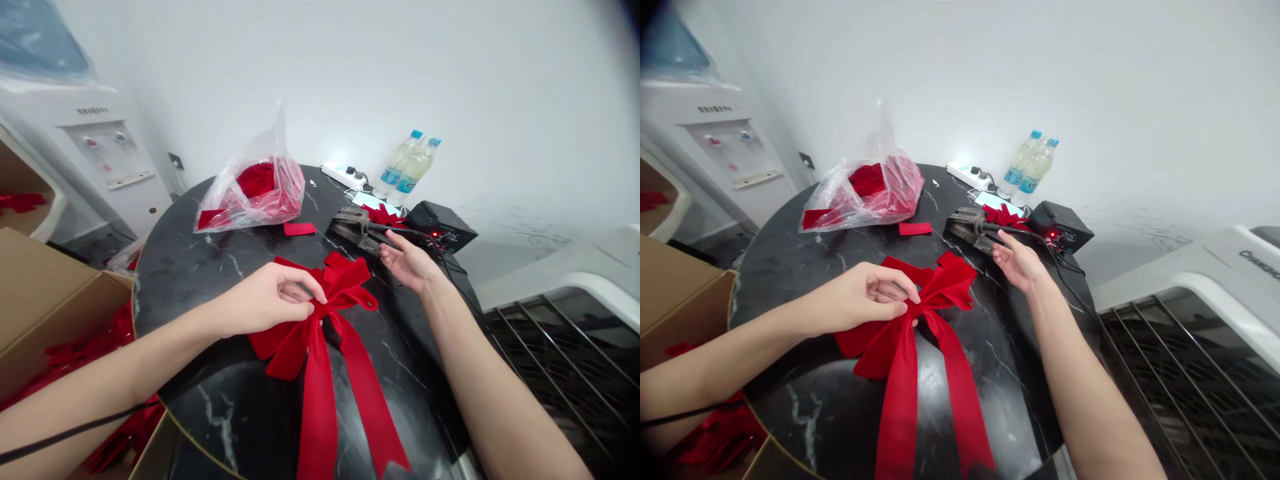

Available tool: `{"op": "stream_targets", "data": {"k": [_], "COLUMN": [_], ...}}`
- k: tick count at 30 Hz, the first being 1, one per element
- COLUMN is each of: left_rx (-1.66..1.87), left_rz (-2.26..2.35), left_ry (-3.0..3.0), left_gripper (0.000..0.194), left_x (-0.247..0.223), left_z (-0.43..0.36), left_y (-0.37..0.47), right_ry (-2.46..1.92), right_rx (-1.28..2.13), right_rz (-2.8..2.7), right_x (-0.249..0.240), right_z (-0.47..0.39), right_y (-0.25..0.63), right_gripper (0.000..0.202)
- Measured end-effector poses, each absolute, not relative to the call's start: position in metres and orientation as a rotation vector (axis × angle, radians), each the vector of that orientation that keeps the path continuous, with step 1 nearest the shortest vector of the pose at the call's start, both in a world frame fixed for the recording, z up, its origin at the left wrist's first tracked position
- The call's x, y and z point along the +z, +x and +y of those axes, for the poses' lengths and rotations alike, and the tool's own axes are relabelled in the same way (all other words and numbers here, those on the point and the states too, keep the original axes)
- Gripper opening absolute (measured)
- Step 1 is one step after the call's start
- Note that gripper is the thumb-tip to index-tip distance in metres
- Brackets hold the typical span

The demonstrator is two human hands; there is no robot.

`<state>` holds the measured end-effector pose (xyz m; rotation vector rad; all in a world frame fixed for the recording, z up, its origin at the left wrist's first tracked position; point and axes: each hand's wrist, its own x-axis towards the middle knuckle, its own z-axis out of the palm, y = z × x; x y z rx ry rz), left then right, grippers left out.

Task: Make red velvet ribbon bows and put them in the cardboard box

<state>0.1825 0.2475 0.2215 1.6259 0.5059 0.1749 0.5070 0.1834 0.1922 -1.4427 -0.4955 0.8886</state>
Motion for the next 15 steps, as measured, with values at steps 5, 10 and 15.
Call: {"op": "stream_targets", "data": {"k": [5, 10, 15], "left_rx": [0.163, 0.117, 0.071], "left_rz": [0.536, 0.593, 0.640], "left_ry": [1.576, 1.606, 1.678], "left_gripper": [0.023, 0.027, 0.027], "left_x": [0.208, 0.197, 0.194], "left_z": [0.254, 0.260, 0.259], "left_y": [0.188, 0.183, 0.180], "right_ry": [-1.404, -1.426, -1.440], "right_rx": [0.708, 0.487, 0.154], "right_rz": [-0.535, -0.607, -0.705], "right_x": [0.177, 0.168, 0.188], "right_z": [0.218, 0.222, 0.193], "right_y": [0.503, 0.505, 0.513], "right_gripper": [0.002, 0.004, 0.008]}}
